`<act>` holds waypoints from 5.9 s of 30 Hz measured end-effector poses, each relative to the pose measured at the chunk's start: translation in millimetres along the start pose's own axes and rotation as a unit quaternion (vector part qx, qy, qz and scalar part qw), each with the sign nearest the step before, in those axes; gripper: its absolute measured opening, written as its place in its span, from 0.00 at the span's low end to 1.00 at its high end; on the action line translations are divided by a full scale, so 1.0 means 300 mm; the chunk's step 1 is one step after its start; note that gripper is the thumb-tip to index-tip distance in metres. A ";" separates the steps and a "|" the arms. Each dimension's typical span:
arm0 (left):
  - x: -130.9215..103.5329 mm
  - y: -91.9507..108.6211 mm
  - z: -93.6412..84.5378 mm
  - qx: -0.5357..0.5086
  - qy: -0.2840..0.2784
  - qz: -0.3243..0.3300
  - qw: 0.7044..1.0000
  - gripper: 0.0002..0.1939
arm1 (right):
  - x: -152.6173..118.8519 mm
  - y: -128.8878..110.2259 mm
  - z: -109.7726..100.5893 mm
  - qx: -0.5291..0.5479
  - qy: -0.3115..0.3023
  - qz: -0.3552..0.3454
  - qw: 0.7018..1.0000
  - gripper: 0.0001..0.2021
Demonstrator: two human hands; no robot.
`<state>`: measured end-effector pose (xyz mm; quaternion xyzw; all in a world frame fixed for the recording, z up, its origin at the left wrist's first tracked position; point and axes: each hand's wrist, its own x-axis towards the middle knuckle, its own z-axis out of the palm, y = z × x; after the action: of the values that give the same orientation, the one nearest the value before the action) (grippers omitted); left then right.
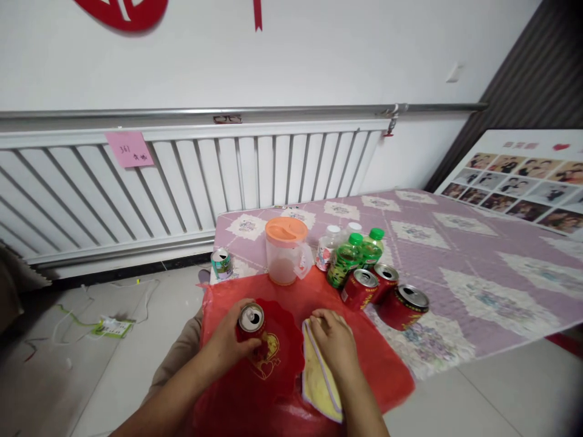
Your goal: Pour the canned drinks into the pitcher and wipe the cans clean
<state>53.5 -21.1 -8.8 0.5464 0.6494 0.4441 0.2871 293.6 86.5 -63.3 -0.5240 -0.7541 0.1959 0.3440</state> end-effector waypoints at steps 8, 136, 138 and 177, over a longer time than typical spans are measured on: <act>-0.026 -0.048 0.008 -0.019 0.008 0.026 0.999 0.35 | -0.004 -0.002 -0.002 0.002 0.001 0.004 1.000 0.12; 0.030 0.001 -0.024 0.034 -0.056 -0.002 0.998 0.36 | -0.116 -0.236 -0.092 0.641 -0.050 0.292 0.709 0.37; 0.030 -0.004 -0.023 0.030 -0.057 0.002 0.998 0.36 | -0.112 -0.262 -0.072 0.657 -0.072 0.292 0.692 0.37; 0.029 -0.002 -0.004 -0.003 -0.033 -0.028 0.999 0.37 | -0.124 -0.326 0.015 0.602 -0.122 0.258 0.746 0.29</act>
<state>50.0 -13.1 -7.8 0.5410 0.6537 0.4197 0.3224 234.3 15.8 -13.8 -0.3540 -0.3512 0.7526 0.4300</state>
